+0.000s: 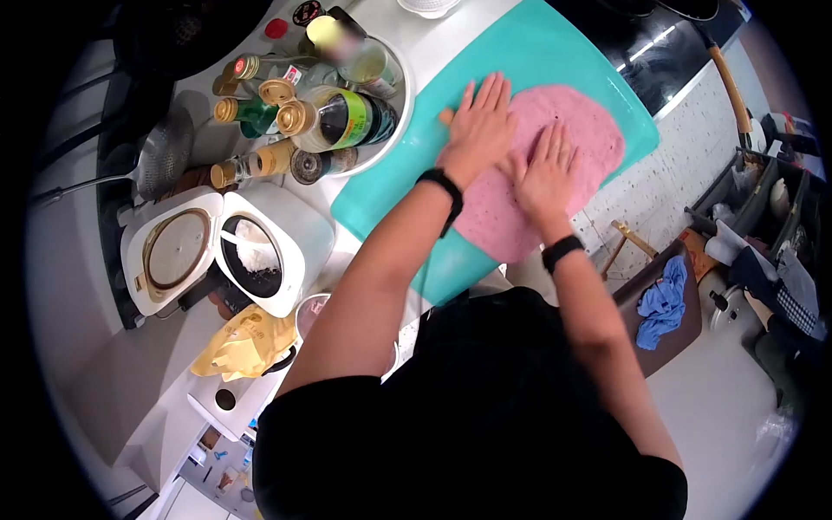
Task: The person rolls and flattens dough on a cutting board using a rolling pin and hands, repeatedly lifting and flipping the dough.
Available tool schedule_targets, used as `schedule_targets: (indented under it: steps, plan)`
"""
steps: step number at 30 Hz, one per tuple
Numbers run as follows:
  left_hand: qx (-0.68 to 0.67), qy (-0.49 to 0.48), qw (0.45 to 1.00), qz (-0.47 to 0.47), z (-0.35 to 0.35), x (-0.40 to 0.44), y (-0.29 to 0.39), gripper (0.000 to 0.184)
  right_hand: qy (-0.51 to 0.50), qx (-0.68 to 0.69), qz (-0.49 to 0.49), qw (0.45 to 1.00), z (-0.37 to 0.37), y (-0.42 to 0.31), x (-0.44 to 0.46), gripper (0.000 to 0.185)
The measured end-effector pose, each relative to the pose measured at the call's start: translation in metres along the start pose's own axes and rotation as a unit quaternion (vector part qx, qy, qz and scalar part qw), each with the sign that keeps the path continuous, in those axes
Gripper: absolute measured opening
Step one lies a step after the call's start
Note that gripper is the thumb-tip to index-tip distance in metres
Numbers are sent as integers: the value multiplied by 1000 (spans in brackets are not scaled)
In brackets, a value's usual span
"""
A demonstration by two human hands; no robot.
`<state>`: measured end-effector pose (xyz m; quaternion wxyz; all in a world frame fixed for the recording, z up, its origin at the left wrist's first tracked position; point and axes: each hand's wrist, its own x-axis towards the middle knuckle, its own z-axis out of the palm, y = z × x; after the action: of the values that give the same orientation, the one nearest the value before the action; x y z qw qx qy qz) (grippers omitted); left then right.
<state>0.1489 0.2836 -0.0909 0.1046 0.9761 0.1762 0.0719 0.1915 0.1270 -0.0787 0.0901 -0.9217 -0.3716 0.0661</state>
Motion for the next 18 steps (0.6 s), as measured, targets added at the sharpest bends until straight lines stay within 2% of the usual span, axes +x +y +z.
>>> schedule_targets:
  steps: [4, 5, 6, 9, 12, 14, 16, 18]
  plan:
    - [43, 26, 998, 45, -14, 15, 8, 62, 36, -13, -17, 999, -16, 5, -5, 73]
    - [8, 14, 999, 35, -26, -12, 9, 64, 43, 58, -13, 997, -21, -9, -21, 73]
    - [-31, -4, 999, 23, -31, -38, 9, 65, 41, 59, -8, 997, -16, -17, -42, 73]
    - [-55, -46, 997, 24, -21, -71, 4, 65, -23, 129, -9, 991, 2, -22, -68, 73]
    - [23, -48, 996, 72, -8, -30, 4, 63, -25, 74, -26, 997, 5, -6, -42, 73]
    - [-1, -36, 996, 78, 6, 9, 6, 62, -5, -6, -4, 1000, -3, 9, -3, 72]
    - [-23, -20, 996, 87, 14, 51, 11, 62, 2, 10, 18, 1000, -1, 31, 35, 71]
    - [11, 34, 995, 94, 20, 94, 22, 61, 57, 20, 33, 998, -8, 54, 69, 71]
